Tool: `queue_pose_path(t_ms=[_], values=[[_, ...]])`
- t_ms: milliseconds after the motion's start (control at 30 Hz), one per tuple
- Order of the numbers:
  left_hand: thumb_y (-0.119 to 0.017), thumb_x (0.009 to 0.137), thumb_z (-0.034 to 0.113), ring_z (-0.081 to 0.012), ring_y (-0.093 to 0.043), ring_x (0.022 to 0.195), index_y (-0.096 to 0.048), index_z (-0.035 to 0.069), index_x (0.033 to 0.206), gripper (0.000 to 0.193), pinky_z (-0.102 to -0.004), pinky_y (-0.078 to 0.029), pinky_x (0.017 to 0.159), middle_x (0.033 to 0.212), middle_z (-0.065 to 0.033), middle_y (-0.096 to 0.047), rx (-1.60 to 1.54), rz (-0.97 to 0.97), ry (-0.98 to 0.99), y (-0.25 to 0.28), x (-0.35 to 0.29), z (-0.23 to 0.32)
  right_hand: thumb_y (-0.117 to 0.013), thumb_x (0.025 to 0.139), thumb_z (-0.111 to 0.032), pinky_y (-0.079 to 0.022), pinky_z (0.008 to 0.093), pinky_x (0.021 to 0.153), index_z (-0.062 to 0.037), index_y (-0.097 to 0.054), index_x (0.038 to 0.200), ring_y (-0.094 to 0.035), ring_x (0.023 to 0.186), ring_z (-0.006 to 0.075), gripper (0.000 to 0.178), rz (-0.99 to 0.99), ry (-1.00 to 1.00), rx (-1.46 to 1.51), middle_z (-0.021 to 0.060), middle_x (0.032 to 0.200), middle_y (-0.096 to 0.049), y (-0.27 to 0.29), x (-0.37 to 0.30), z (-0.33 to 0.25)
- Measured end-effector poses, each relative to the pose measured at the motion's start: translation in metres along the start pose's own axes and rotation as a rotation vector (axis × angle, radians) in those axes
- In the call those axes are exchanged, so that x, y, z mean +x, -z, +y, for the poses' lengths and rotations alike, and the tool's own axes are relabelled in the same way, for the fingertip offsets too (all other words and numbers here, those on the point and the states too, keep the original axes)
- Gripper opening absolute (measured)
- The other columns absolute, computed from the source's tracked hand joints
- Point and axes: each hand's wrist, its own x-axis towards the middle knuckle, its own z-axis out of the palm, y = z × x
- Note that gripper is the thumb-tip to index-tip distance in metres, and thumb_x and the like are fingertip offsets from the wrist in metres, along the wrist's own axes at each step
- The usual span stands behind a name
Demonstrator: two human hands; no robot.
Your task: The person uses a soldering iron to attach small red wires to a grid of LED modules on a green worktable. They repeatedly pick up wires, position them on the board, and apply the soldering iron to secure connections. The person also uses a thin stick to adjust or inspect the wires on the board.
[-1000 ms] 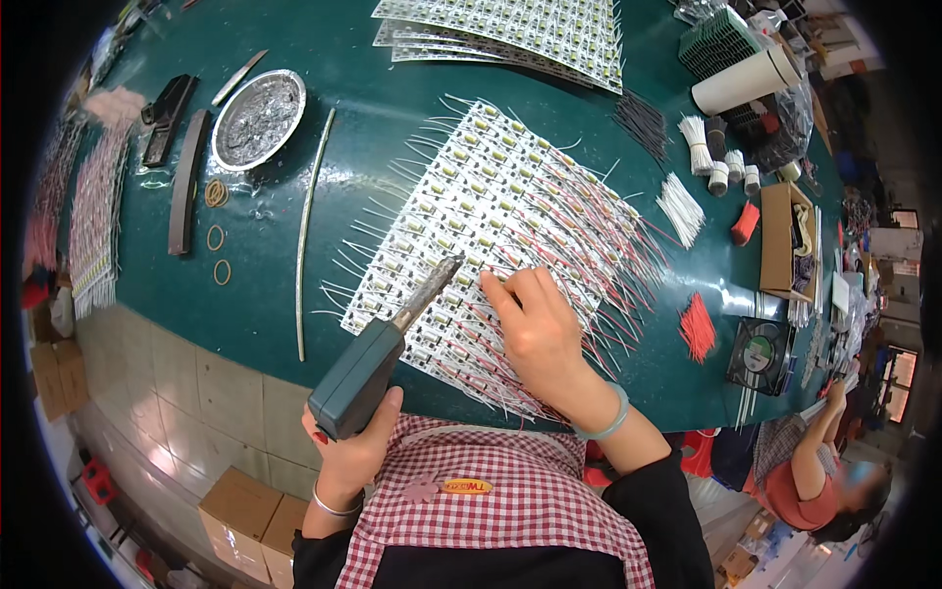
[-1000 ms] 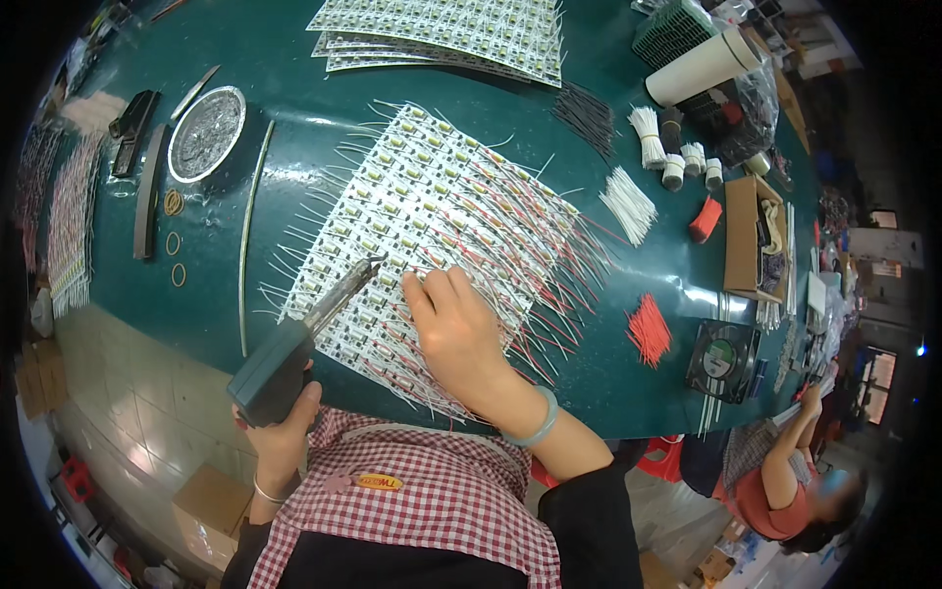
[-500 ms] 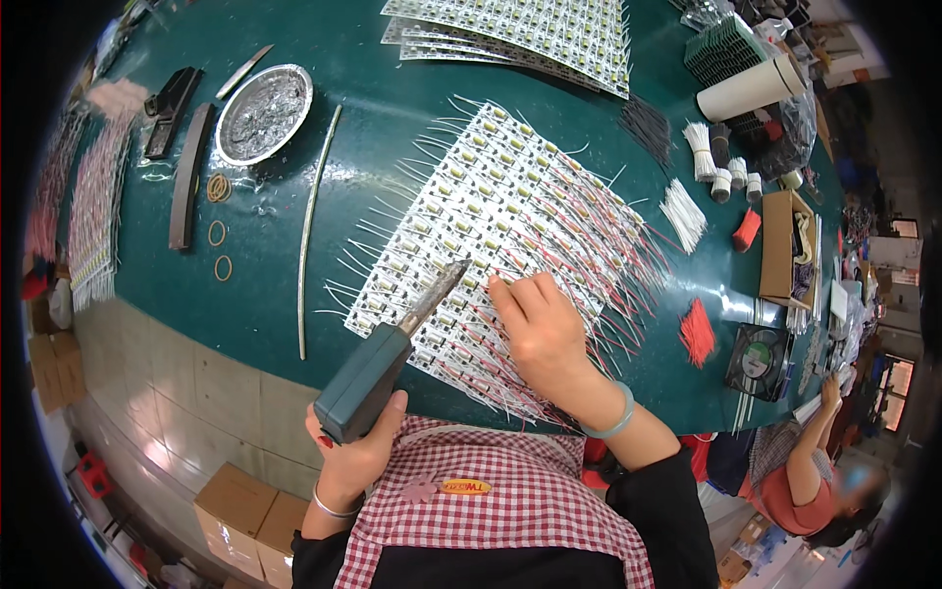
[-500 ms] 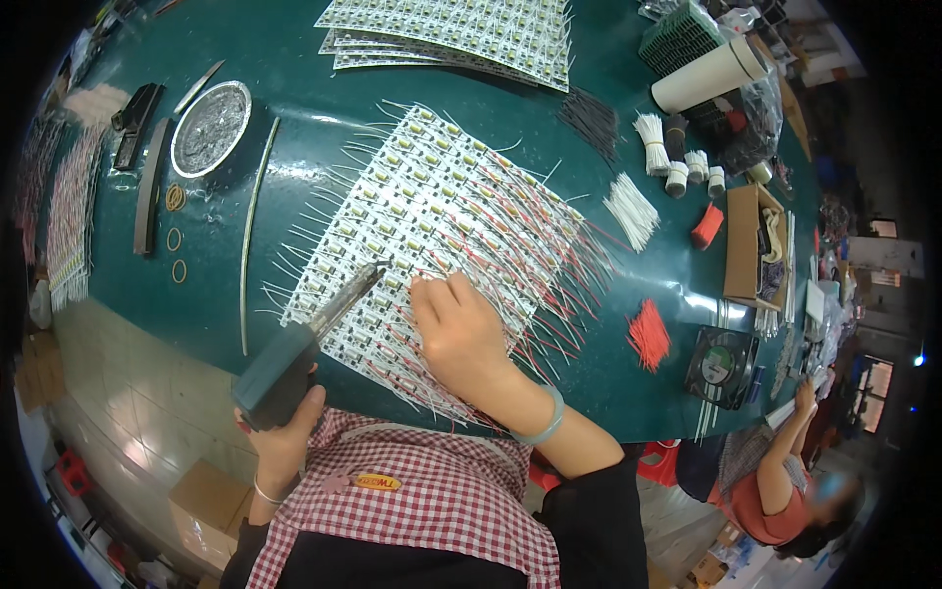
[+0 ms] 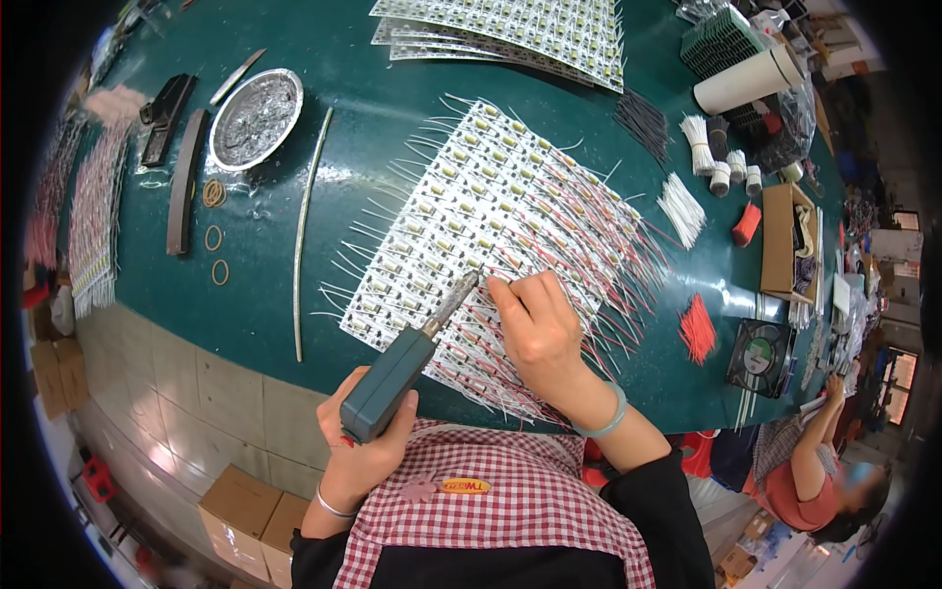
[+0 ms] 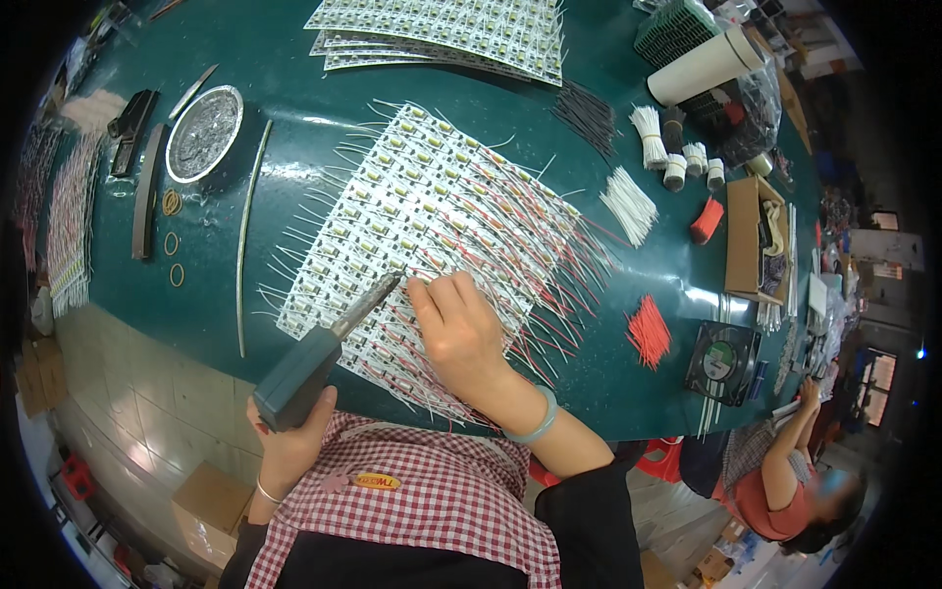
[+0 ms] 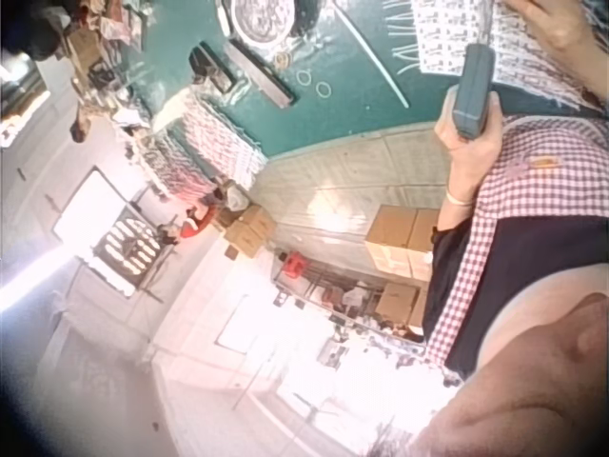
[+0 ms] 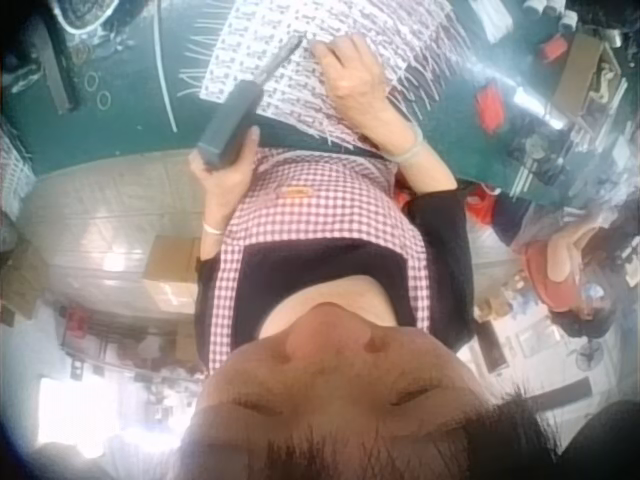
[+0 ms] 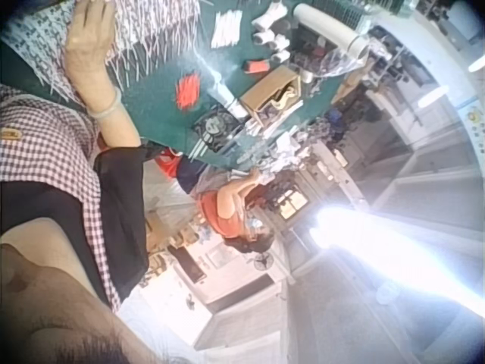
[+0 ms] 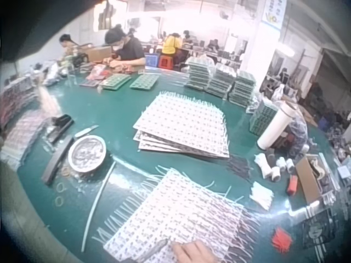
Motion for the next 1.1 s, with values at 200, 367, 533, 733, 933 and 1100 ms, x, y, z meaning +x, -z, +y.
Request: queue_pose_path(t_ms=[200,367,533,733,933,1100], values=[[-0.074,0.078,-0.007,-0.0165,-0.066,0.071,-0.068,-0.007,0.094,0.017,-0.0276,-0.052,0.063,0.087,-0.0125,-0.069,0.036,-0.004,-0.013,-0.0012,-0.0008,-0.001,-0.064,0.071,0.001,-0.048,0.0352,0.061,0.009,-0.066,0.11,-0.054,0.079,0.0273,0.04,0.001,0.004,-0.015,0.0114,0.086,-0.054,-0.0018,-0.0014,0.0003],[-0.074,0.077,-0.007,-0.0181,-0.067,0.072,-0.068,-0.006,0.092,0.016,-0.0287,-0.052,0.064,0.088,-0.0135,-0.069,0.062,-0.002,-0.028,-0.0005,-0.0025,-0.0011,-0.063,0.072,0.0,-0.047,0.0349,0.059,0.0093,-0.066,0.111,-0.053,0.079,0.0269,0.04,0.001,0.007,-0.017,0.0114,0.087,-0.054,-0.0029,-0.0014,-0.0001],[-0.074,0.077,-0.007,-0.0193,-0.067,0.071,-0.069,-0.006,0.09,0.014,-0.0286,-0.052,0.063,0.088,-0.013,-0.069,0.053,0.002,0.016,0.001,-0.0025,0.0017,-0.063,0.072,0.0,-0.047,0.0349,0.058,0.0093,-0.066,0.11,-0.053,0.078,0.0268,0.039,0.001,0.008,-0.024,0.0113,0.086,-0.054,-0.0028,-0.0006,-0.0001],[-0.075,0.078,-0.005,-0.0186,-0.066,0.07,-0.069,-0.005,0.092,0.015,-0.0277,-0.051,0.062,0.088,-0.012,-0.068,0.033,0.021,0.035,0.0037,-0.0054,-0.0007,-0.063,0.073,0.0,-0.047,0.0348,0.058,0.0092,-0.066,0.11,-0.053,0.078,0.0269,0.038,-0.011,0.0,-0.023,0.0115,0.086,-0.054,-0.0008,0.0013,-0.0027],[-0.075,0.08,-0.003,-0.0179,-0.065,0.071,-0.07,-0.005,0.093,0.015,-0.0279,-0.051,0.062,0.088,-0.0117,-0.068,0.014,0.017,0.08,0.004,-0.0048,0.0042,-0.063,0.073,0.0,-0.047,0.0351,0.059,0.0093,-0.065,0.11,-0.053,0.079,0.0272,0.039,-0.013,-0.008,-0.022,0.0115,0.087,-0.054,-0.0021,0.0006,-0.0029],[-0.076,0.08,-0.003,-0.0178,-0.065,0.072,-0.07,-0.005,0.094,0.015,-0.0279,-0.051,0.064,0.089,-0.0116,-0.068,0.038,0.022,0.049,0.0048,-0.0053,0.0034,-0.063,0.073,0.0,-0.048,0.0365,0.062,0.0093,-0.065,0.112,-0.054,0.08,0.0277,0.04,0.005,-0.019,0.002,0.0116,0.088,-0.055,-0.0014,0.0008,-0.0024]])
